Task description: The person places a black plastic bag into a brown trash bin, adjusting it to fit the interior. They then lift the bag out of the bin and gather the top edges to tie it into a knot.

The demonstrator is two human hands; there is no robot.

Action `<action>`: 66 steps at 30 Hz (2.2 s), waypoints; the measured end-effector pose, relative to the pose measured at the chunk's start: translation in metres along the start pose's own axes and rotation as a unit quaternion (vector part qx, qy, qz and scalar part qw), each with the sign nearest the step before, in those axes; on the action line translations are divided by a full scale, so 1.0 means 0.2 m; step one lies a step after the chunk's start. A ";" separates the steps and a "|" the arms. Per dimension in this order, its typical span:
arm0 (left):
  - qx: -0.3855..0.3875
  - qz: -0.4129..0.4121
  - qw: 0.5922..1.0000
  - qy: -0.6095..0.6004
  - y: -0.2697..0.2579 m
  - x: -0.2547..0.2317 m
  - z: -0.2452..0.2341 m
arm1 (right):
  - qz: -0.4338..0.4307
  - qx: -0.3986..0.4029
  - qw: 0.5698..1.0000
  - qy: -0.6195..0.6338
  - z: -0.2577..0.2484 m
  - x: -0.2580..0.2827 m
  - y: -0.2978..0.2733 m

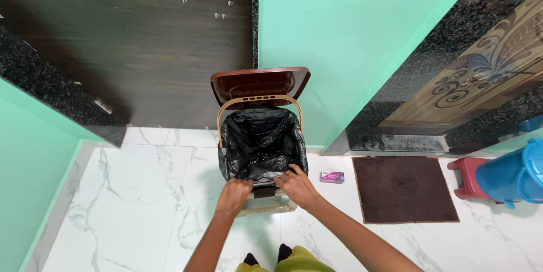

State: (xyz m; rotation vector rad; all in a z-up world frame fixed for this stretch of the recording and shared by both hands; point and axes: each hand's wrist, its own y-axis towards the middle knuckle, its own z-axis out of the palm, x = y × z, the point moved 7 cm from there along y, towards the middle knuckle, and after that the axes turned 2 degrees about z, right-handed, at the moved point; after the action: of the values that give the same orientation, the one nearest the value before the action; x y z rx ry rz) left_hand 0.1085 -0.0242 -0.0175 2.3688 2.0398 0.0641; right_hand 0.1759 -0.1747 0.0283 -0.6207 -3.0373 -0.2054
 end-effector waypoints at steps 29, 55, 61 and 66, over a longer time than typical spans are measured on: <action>-0.002 -0.038 0.999 -0.037 -0.02 -0.05 -0.12 | 0.088 0.072 0.993 0.037 -0.07 -0.21 -0.17; 0.160 -0.111 0.980 -0.051 -0.05 -0.08 0.03 | 0.291 0.158 0.900 0.282 0.24 -0.50 -0.29; 0.169 -0.111 0.978 -0.056 -0.04 -0.07 0.03 | 0.283 0.106 0.897 0.322 0.16 -0.43 -0.11; 0.168 -0.116 0.977 -0.057 -0.04 -0.08 0.01 | 0.307 0.083 0.867 0.383 0.15 -0.38 -0.10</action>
State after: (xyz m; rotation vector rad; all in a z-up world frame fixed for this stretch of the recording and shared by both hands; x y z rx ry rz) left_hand 0.0976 -0.0390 -0.0195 2.2095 2.4131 -0.4433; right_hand 0.2376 -0.2189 -0.0084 -1.1163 -1.9620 -0.1195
